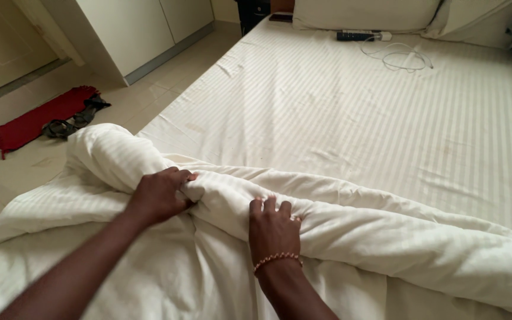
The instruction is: The person rolls a white duvet or comforter tightly into a cylindrical shape on a bed. They use both hands to fold the edge over and then roll it forward repeatedly, smoothing the fabric as they go.
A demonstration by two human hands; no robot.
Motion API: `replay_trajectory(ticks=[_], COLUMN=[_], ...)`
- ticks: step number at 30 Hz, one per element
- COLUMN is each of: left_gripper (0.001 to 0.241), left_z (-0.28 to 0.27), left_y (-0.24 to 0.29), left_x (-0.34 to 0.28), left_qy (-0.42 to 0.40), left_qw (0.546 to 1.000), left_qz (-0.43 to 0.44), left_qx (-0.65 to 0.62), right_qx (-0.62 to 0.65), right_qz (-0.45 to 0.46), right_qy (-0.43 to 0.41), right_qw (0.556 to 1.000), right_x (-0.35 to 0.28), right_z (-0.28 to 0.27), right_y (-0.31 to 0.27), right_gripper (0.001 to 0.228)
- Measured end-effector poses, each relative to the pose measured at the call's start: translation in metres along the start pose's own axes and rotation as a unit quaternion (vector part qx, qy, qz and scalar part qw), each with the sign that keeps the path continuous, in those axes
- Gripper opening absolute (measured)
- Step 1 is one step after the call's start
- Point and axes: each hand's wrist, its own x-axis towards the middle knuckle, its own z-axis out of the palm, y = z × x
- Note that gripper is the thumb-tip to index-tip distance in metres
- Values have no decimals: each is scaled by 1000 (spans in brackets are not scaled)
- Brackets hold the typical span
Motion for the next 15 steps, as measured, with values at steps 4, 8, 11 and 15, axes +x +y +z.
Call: replay_trajectory(ticks=[4, 8, 11, 15], left_gripper=[49, 48, 54, 54], left_z=[-25, 6, 15, -5], left_y=[-22, -58, -58, -30], left_x=[9, 10, 11, 15], left_qy=[-174, -155, -148, -154], left_qw=[983, 975, 977, 982], left_qz=[-13, 80, 89, 22], left_qx=[-61, -136, -125, -110], right_qx=[-37, -29, -15, -13], right_qz=[20, 26, 5, 4], right_qy=[46, 91, 116, 121], right_qw=[998, 995, 993, 993], right_x=[-4, -1, -3, -5], right_z=[9, 19, 24, 24], right_y=[-5, -2, 2, 0], right_gripper=[31, 42, 47, 47])
